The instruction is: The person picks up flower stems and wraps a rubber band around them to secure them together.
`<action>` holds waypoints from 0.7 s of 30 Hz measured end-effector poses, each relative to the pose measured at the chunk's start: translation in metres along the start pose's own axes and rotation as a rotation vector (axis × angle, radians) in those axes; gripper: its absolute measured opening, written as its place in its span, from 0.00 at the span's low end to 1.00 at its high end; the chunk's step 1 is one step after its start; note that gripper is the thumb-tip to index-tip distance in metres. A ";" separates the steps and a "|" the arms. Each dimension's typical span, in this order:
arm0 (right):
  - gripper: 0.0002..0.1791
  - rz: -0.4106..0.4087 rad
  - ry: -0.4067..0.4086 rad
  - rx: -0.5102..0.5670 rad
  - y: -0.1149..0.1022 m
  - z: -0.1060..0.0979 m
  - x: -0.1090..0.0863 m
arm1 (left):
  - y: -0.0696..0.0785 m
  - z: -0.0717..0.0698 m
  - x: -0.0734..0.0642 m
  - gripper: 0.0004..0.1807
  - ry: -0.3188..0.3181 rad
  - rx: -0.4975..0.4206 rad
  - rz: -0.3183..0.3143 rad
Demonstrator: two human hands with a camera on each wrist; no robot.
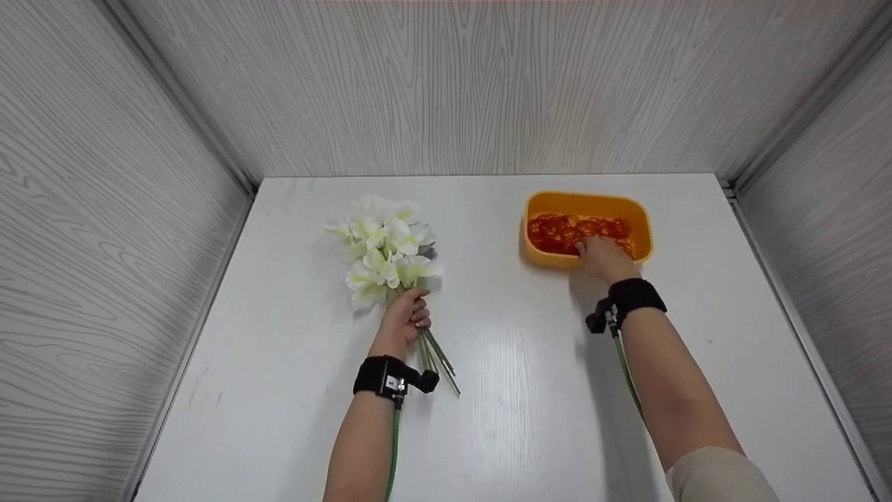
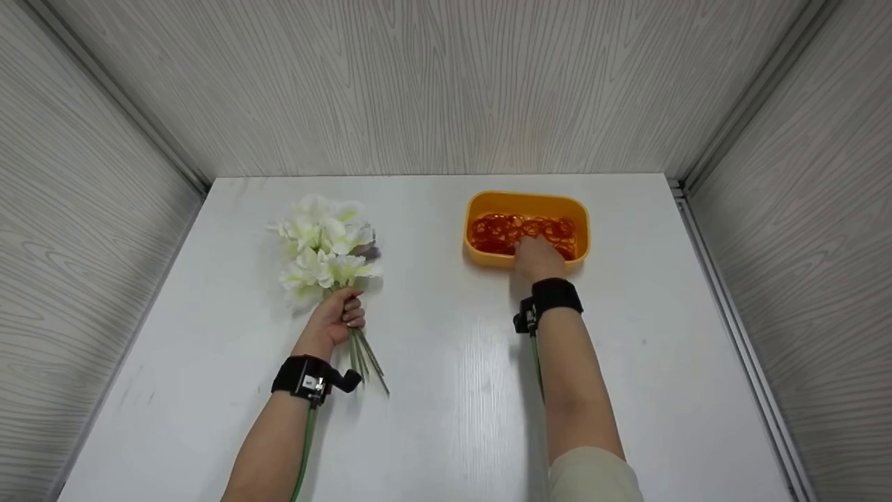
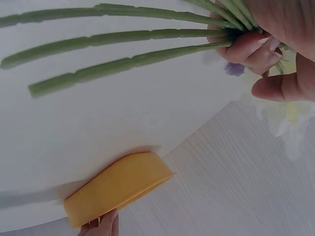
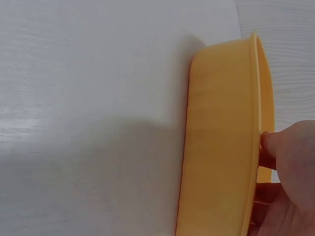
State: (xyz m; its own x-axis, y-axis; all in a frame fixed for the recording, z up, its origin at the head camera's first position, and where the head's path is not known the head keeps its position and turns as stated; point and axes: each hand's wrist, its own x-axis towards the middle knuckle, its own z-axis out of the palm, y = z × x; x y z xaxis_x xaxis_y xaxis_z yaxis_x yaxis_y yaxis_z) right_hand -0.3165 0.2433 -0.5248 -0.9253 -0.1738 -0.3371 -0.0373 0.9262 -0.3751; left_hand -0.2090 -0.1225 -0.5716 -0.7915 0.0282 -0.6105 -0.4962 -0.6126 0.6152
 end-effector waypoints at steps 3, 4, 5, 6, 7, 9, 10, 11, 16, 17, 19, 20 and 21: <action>0.22 0.007 -0.020 0.011 0.004 0.000 0.002 | -0.002 0.002 -0.002 0.15 -0.022 -0.016 -0.011; 0.22 0.008 -0.029 0.011 0.005 0.000 0.003 | -0.003 0.002 -0.003 0.16 -0.027 -0.021 -0.016; 0.23 0.009 -0.040 0.012 0.006 0.000 0.003 | -0.003 0.003 -0.003 0.18 -0.032 -0.030 -0.022; 0.23 0.010 -0.051 0.017 0.007 0.000 0.003 | -0.003 0.003 -0.004 0.20 -0.037 -0.040 -0.027; 0.24 0.010 -0.062 0.022 0.008 0.001 0.004 | -0.003 0.004 -0.004 0.22 -0.042 -0.053 -0.030; 0.25 0.016 -0.079 0.035 0.008 0.000 0.004 | -0.003 0.005 -0.005 0.24 -0.054 -0.083 -0.027; 0.25 0.022 -0.081 0.045 0.008 0.000 0.004 | -0.003 0.006 -0.005 0.25 -0.063 -0.101 -0.023; 0.25 0.028 -0.084 0.054 0.008 0.000 0.005 | -0.002 0.007 -0.005 0.26 -0.073 -0.122 -0.015; 0.21 0.055 -0.071 0.092 0.005 -0.002 0.004 | 0.001 0.011 -0.006 0.28 -0.130 -0.239 0.042; 0.21 0.059 -0.069 0.096 0.005 -0.002 0.004 | 0.002 0.012 -0.006 0.28 -0.141 -0.268 0.057; 0.20 0.072 -0.062 0.113 0.004 -0.002 0.003 | 0.003 0.013 -0.007 0.27 -0.161 -0.323 0.088; 0.20 0.077 -0.057 0.119 0.004 -0.003 0.002 | 0.003 0.014 -0.008 0.27 -0.168 -0.349 0.105; 0.20 0.080 -0.051 0.127 0.005 -0.003 0.002 | 0.003 0.014 -0.008 0.27 -0.176 -0.370 0.121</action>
State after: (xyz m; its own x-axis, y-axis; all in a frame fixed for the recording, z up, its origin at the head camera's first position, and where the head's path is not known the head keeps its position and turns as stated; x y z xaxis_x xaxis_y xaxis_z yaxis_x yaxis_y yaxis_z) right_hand -0.3195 0.2483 -0.5251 -0.9030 -0.1213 -0.4122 0.0862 0.8887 -0.4503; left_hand -0.2093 -0.1138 -0.5580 -0.9012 0.0534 -0.4301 -0.2597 -0.8609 0.4374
